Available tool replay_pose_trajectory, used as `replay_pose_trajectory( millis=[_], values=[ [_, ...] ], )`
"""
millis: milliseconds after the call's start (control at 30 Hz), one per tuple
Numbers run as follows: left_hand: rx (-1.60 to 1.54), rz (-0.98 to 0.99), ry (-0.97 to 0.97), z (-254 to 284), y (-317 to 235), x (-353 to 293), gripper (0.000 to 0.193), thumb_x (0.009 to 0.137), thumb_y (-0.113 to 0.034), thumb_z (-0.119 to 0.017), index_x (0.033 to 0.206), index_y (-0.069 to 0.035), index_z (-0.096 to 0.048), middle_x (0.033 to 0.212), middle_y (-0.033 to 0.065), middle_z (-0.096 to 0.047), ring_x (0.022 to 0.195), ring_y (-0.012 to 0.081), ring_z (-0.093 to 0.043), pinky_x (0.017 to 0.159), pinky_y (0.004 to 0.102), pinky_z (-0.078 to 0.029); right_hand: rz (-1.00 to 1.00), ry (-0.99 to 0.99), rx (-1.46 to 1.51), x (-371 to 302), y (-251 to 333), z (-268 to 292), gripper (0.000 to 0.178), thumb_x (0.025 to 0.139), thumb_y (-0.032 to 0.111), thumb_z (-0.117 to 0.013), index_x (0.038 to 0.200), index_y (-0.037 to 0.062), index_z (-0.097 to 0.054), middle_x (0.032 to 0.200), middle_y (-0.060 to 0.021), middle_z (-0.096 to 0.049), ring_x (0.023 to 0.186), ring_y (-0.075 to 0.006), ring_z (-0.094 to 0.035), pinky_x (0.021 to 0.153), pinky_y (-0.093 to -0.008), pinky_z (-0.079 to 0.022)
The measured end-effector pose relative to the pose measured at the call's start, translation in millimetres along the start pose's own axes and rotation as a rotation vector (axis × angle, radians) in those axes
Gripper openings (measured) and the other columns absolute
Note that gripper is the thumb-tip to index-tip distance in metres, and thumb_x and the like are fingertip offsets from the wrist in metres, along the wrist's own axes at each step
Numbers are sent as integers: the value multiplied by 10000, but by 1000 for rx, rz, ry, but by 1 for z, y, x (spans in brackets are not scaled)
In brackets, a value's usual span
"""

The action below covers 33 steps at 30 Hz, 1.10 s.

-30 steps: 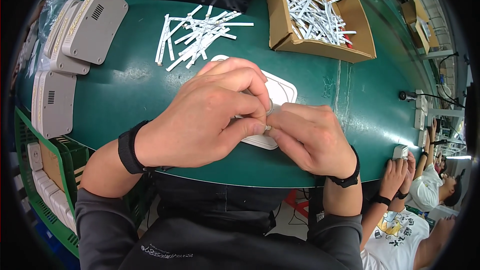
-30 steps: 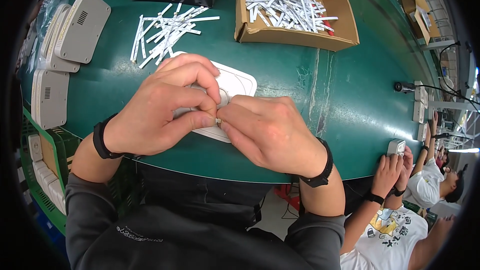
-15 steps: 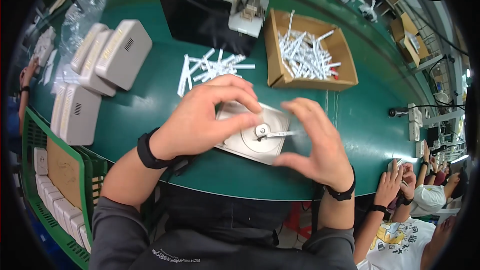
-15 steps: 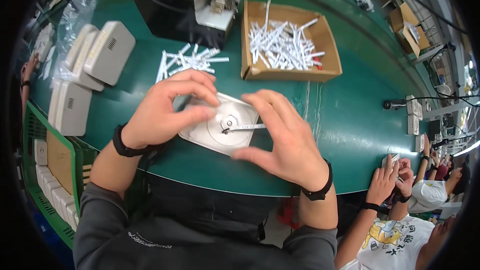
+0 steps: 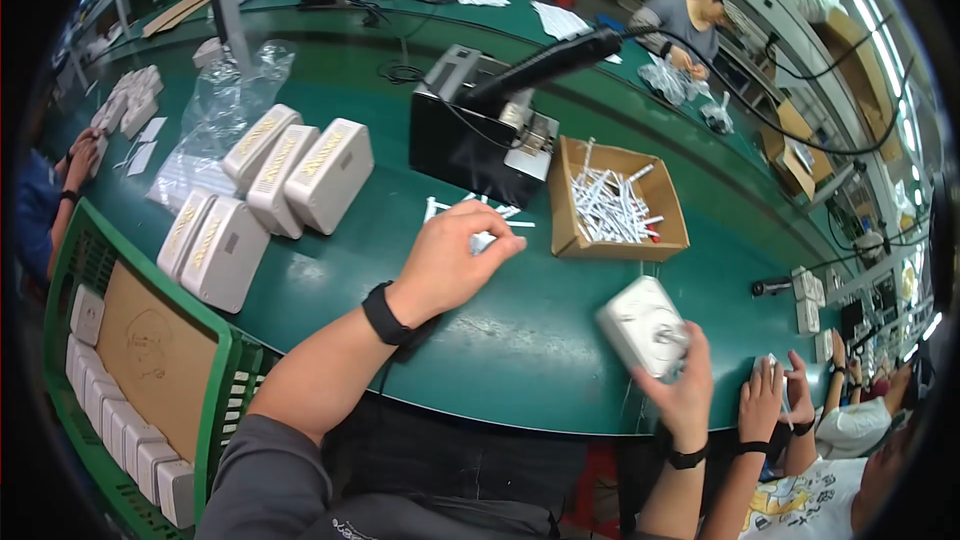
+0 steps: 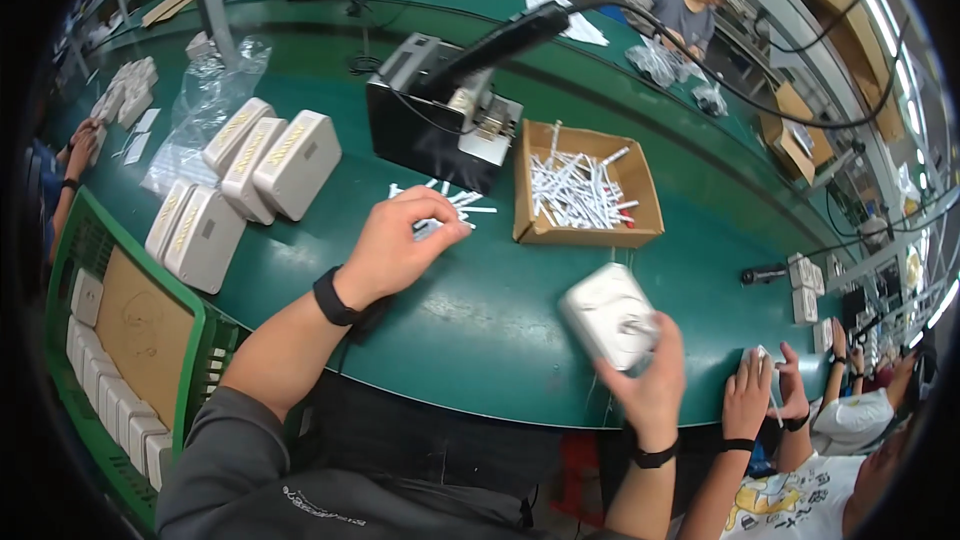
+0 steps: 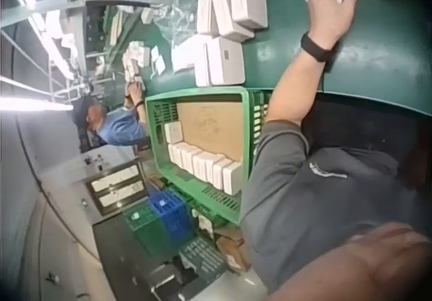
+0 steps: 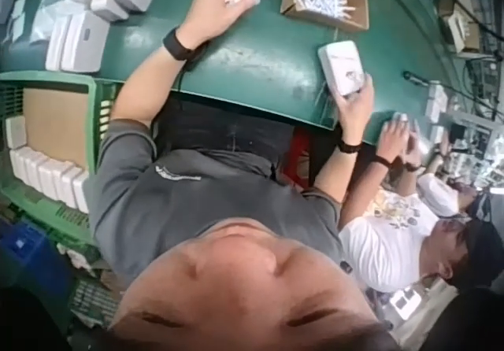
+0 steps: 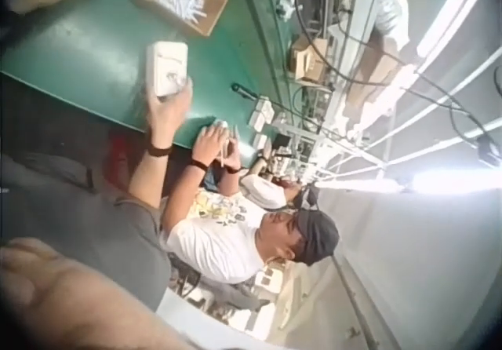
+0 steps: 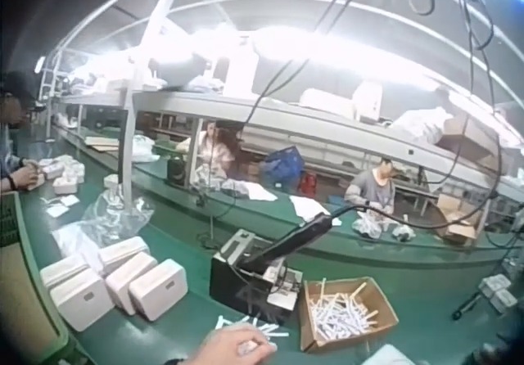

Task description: The person takes a white plastic base from a green crate, picks up a white strip from the table, and presses the strip into a circular groove on the base. They repeat this process with several more bases and strips before placing the assembled units on the table.

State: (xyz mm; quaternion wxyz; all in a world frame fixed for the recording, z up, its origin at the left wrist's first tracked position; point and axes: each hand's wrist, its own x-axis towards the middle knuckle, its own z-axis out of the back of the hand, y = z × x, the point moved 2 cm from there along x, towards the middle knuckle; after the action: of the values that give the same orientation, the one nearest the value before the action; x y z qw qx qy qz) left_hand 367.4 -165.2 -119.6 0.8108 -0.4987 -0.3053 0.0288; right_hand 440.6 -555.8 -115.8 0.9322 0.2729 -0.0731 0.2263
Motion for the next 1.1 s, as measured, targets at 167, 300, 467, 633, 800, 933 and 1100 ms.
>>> replay_pose_trajectory(
  millis=[167,300,467,633,800,933,1100],
  values=[
    [383,-198,-247,37,-8,-1,246,865,-180,-874,1026,-35,-757,1121,122,-725,1075,336,-687,935,429,-552,82,-275,-339,4,-27,17,865,833,188,-917,1547,-21,-477,1441,-253,-591,1324,-461,-576,1135,-493,-471],
    [1017,-86,-493,97,-2,3,564,835,-198,-893,1333,-71,-661,1355,189,-634,1338,377,-577,1162,539,-432,172,-406,-335,-3,20,22,750,885,140,-867,1524,-18,-506,1455,-257,-585,1358,-461,-558,1155,-500,-451],
    [1306,31,-339,141,33,-3,667,819,-179,-896,1414,-67,-617,1396,188,-617,1364,385,-564,1247,548,-373,459,-146,-22,27,91,-19,618,869,114,-858,1417,0,-594,1420,-231,-611,1320,-447,-584,1137,-497,-462],
    [1234,-43,-264,131,30,-10,685,815,-111,-869,1445,-69,-602,1410,188,-611,1348,386,-574,1242,525,-389,587,-40,86,54,124,-62,588,870,139,-859,1388,12,-610,1387,-210,-626,1295,-443,-596,1117,-493,-480],
    [1094,-31,-264,118,17,-22,676,811,-46,-831,1448,-88,-610,1376,182,-628,1294,378,-606,1148,516,-454,561,51,256,70,110,-81,527,901,169,-855,1356,9,-641,1303,-194,-676,1204,-385,-666,1027,-452,-543],
    [1027,-127,-278,117,-4,-33,674,784,-23,-819,1429,-97,-640,1299,155,-663,1203,387,-633,1039,516,-492,288,247,514,85,76,-78,445,952,182,-834,1320,-8,-673,1195,-144,-732,1092,-267,-723,948,-378,-576],
    [967,-343,-152,49,-83,-69,681,729,-10,-812,1391,-94,-675,1233,110,-693,1116,364,-648,978,483,-511,36,251,803,102,64,-67,358,1013,186,-787,1283,-32,-700,1094,-68,-762,1001,-134,-719,920,-293,-570]
  ],
)
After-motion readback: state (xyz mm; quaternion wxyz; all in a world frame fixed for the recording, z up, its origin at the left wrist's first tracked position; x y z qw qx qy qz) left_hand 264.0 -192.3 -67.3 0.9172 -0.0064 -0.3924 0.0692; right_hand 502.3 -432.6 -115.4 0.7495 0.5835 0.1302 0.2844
